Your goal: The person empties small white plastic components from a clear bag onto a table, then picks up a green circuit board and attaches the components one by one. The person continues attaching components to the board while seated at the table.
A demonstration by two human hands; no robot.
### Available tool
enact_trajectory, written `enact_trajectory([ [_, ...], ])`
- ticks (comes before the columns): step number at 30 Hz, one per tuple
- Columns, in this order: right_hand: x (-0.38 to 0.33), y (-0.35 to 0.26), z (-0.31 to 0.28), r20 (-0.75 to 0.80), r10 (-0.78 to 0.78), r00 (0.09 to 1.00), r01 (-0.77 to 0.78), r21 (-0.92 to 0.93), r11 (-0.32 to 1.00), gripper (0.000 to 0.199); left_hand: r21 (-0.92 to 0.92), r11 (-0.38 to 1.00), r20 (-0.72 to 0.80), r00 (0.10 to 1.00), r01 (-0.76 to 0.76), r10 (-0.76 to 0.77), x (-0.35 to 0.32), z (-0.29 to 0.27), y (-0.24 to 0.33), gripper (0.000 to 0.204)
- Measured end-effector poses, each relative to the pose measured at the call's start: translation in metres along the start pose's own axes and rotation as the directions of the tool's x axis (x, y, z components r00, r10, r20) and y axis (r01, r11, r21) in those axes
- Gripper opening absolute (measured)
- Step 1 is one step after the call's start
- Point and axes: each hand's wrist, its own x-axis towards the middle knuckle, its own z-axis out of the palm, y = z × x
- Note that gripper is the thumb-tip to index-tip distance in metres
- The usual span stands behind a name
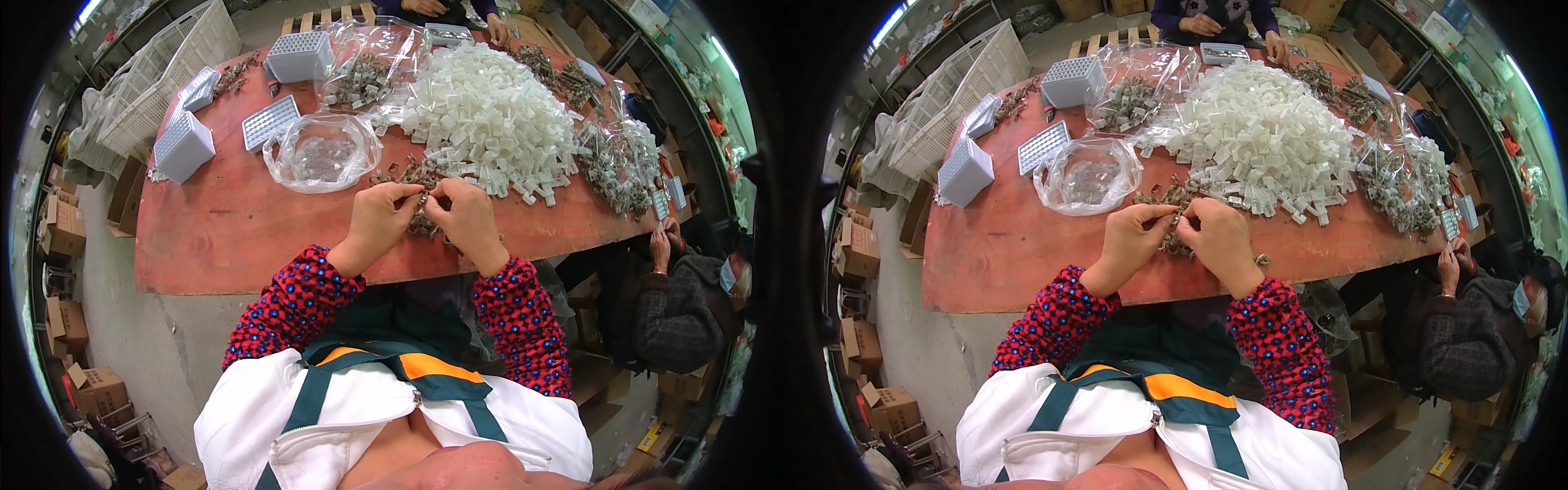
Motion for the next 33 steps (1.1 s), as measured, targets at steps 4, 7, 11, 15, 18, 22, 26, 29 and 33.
enact_trajectory([
  [4,-0.002,-0.001,0.004,-0.031,0.008,0.999,-0.009,-0.038,0.999,0.014,-0.026,1.0,-0.019,1.0,0.013,-0.013,0.0,0.003,-0.002,0.017],
  [7,0.0,-0.003,0.002,-0.034,-0.023,0.999,0.021,-0.06,0.998,0.013,-0.054,0.994,-0.003,0.995,0.099,-0.1,0.002,0.002,-0.001,0.018],
  [11,0.006,-0.001,-0.016,0.138,0.017,0.99,-0.05,0.241,0.969,0.011,-0.074,0.997,0.144,0.989,0.025,-0.014,0.01,-0.014,0.004,0.019],
  [15,0.009,-0.002,-0.028,0.245,-0.002,0.97,-0.064,0.262,0.963,0.01,0.024,0.992,0.375,0.919,0.124,-0.124,0.017,-0.029,0.017,0.02],
  [18,0.008,-0.004,-0.031,0.276,-0.009,0.961,-0.072,0.281,0.957,0.01,0.036,0.981,0.477,0.86,0.189,-0.183,0.022,-0.035,0.023,0.022],
  [22,0.006,-0.007,-0.035,0.305,-0.051,0.951,-0.038,0.28,0.959,0.011,0.092,0.974,0.465,0.874,-0.207,0.141,0.023,-0.04,0.024,0.018],
  [26,0.005,-0.006,-0.039,0.348,-0.117,0.93,0.04,0.22,0.975,0.016,0.074,0.93,0.565,0.784,-0.36,0.259,0.024,-0.047,0.022,0.016],
  [29,0.005,-0.003,-0.039,0.387,-0.173,0.906,0.103,0.197,0.975,0.013,0.045,0.937,0.599,0.76,-0.347,0.252,0.025,-0.048,0.022,0.015],
  [33,0.003,-0.001,-0.038,0.345,-0.3,0.889,0.264,0.148,0.953,0.012,0.035,0.945,0.582,0.776,-0.324,0.244,0.021,-0.044,0.023,0.016],
])
